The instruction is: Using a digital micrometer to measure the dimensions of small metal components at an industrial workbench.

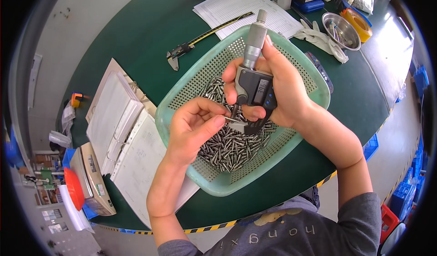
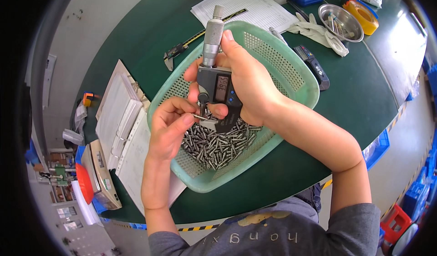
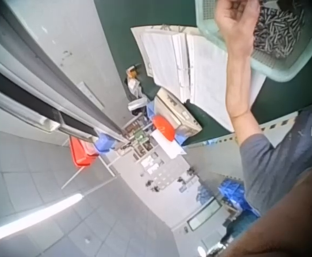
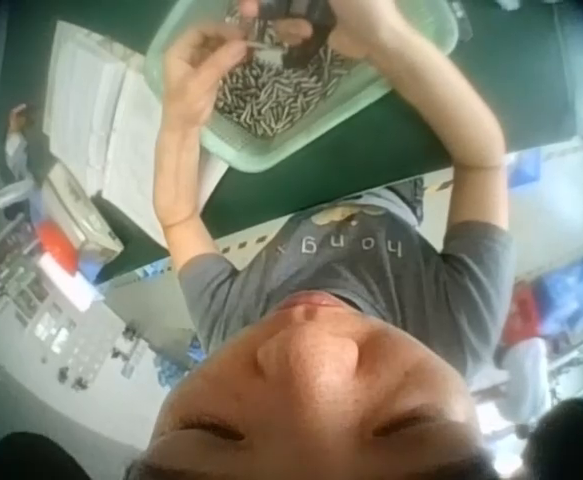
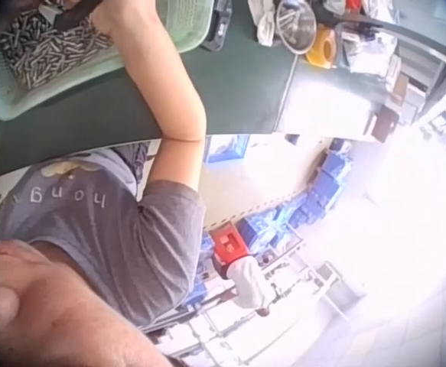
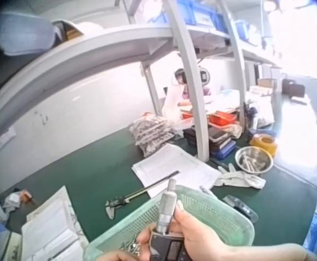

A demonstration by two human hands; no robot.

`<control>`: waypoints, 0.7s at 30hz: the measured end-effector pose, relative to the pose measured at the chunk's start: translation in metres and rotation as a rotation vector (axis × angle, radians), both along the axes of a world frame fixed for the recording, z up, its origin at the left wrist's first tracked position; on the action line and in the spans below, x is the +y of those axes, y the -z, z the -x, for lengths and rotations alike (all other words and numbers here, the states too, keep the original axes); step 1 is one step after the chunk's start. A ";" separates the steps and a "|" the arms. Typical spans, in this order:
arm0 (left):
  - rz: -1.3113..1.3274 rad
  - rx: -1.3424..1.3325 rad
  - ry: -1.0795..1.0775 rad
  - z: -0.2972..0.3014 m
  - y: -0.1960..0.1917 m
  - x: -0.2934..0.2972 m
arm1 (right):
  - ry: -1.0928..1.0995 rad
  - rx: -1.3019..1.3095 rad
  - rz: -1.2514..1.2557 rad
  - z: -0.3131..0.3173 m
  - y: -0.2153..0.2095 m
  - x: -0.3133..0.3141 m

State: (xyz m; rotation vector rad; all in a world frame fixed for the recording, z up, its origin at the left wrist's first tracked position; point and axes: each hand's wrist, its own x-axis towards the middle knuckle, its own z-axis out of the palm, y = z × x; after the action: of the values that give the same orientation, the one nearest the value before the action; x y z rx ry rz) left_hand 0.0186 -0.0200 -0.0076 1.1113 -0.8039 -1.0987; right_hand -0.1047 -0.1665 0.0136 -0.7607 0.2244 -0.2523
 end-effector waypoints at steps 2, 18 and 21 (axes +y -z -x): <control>-0.001 0.000 0.004 0.000 -0.001 0.000 | 0.003 0.024 -0.060 0.001 -0.002 0.000; -0.118 -0.274 -0.274 -0.003 -0.007 -0.008 | -0.009 0.047 0.020 0.004 -0.001 -0.002; -0.147 -0.610 -0.489 -0.014 0.011 -0.012 | 0.014 0.017 0.004 0.002 0.000 -0.003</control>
State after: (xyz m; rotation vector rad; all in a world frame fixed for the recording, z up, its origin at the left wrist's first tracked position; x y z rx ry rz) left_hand 0.0323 -0.0318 -0.0182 1.6977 -0.8565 -0.4052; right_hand -0.1070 -0.1690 0.0135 -0.7655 0.2458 -0.2592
